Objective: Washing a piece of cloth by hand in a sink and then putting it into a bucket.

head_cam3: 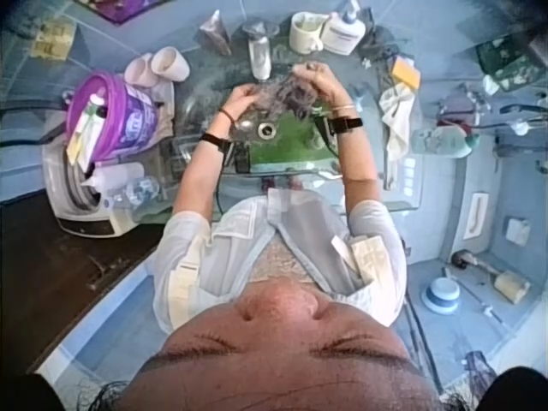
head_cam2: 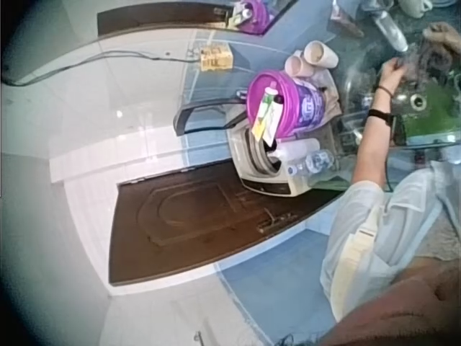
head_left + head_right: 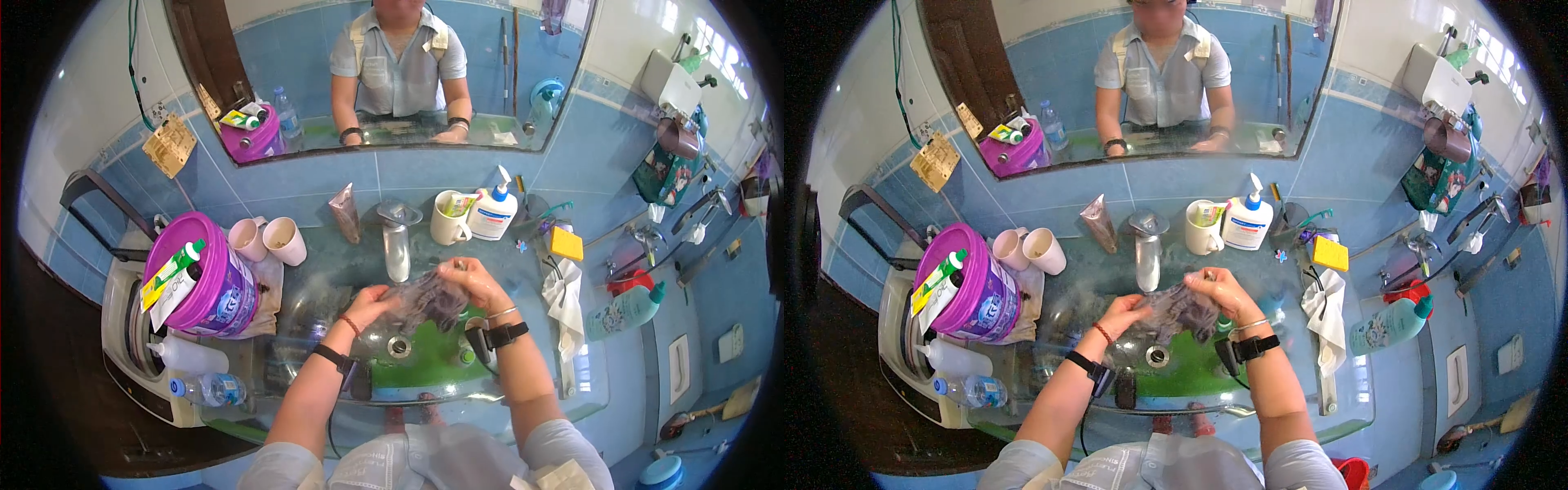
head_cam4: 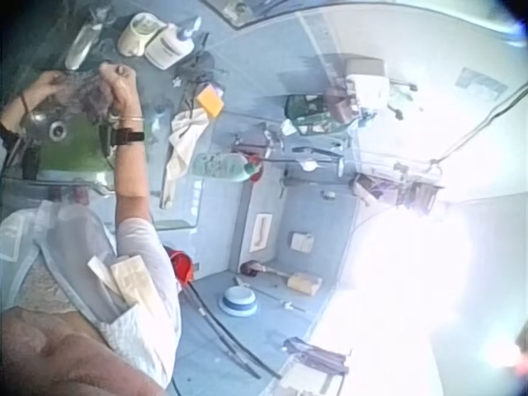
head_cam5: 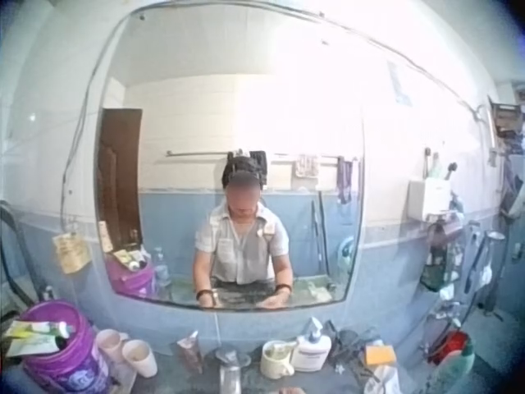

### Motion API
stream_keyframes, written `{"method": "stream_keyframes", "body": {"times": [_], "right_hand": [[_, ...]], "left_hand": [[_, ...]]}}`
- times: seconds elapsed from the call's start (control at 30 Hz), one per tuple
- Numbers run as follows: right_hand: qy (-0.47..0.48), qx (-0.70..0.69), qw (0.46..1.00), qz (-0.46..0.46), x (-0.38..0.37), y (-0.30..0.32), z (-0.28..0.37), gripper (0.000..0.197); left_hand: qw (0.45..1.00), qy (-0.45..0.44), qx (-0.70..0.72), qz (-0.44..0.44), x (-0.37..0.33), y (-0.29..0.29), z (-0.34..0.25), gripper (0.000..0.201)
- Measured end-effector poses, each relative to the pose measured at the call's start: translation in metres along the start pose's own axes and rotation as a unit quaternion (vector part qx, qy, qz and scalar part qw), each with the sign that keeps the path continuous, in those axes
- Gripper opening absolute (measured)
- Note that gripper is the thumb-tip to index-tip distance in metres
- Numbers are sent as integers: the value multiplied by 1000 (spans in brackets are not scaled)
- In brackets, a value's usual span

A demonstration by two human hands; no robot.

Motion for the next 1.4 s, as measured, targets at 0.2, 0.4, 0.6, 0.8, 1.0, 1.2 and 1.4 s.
{"method": "stream_keyframes", "body": {"times": [0.2,0.4,0.6,0.8,1.0,1.2,1.4], "right_hand": [[-2,105,995,2,-26,6,-55,17],[-33,99,990,94,-16,-49,-74,20],[-13,70,996,49,-16,-41,-48,21],[33,161,985,60,-24,-16,-37,20],[42,100,994,1,-20,-11,-15,19],[32,-94,995,-14,-8,1,11,19],[63,-189,979,-50,-7,36,25,12]], "left_hand": [[967,107,211,-98,-2,29,0,29],[985,82,119,-96,-2,49,2,27],[990,24,-47,-128,14,73,2,22],[994,2,34,-102,6,71,-6,14],[1000,-17,-16,-17,-3,21,-18,21],[978,-42,-202,17,-11,5,-19,28],[988,-83,-125,-33,-8,-37,-30,40]]}}
Point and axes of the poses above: each hand's wrist, its own x-axis away from the middle knuckle, its own y-axis out of the back of the hand, z = x × y, the point moved 2 cm from there along -x, towards the middle knuckle, and after that the axes turned 14 degrees about -z, right-handed, at the moved point
